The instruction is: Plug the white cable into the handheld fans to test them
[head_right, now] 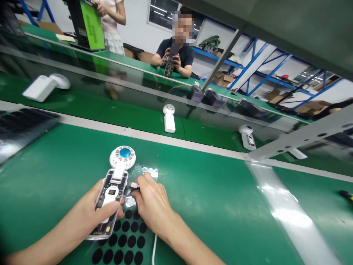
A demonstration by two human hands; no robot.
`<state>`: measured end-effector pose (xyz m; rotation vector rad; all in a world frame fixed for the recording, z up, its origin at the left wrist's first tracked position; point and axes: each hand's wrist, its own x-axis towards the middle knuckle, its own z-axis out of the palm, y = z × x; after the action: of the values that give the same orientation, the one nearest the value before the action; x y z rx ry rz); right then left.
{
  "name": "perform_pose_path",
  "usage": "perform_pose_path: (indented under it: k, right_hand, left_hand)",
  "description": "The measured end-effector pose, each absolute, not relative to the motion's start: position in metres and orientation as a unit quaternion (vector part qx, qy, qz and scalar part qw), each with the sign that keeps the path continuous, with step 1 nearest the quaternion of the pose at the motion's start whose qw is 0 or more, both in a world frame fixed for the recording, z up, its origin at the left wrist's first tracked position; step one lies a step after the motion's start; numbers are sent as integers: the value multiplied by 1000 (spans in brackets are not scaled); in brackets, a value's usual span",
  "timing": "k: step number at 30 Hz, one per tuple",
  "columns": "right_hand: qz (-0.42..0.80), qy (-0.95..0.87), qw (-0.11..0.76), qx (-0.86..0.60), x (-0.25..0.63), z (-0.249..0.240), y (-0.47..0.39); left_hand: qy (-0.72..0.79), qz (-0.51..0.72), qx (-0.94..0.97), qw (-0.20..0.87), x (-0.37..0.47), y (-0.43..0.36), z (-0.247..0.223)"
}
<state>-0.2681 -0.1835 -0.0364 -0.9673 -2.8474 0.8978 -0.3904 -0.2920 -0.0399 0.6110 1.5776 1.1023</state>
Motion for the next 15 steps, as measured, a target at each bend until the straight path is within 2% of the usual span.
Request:
perform_pose_path:
  k: [5, 11, 15]
  right_hand:
    - [293, -907, 29, -300, -268, -39, -183]
    - [293, -922, 103, -231, -255, -44, -196]
    - [399, -858, 155, -283, -249, -28, -200]
  left_hand:
    - [672, 459, 273, 513, -390, -294, -42]
    - [661, 465, 269, 524, -392, -293, -42]
    - [651, 457, 303, 525, -393, -293, -34]
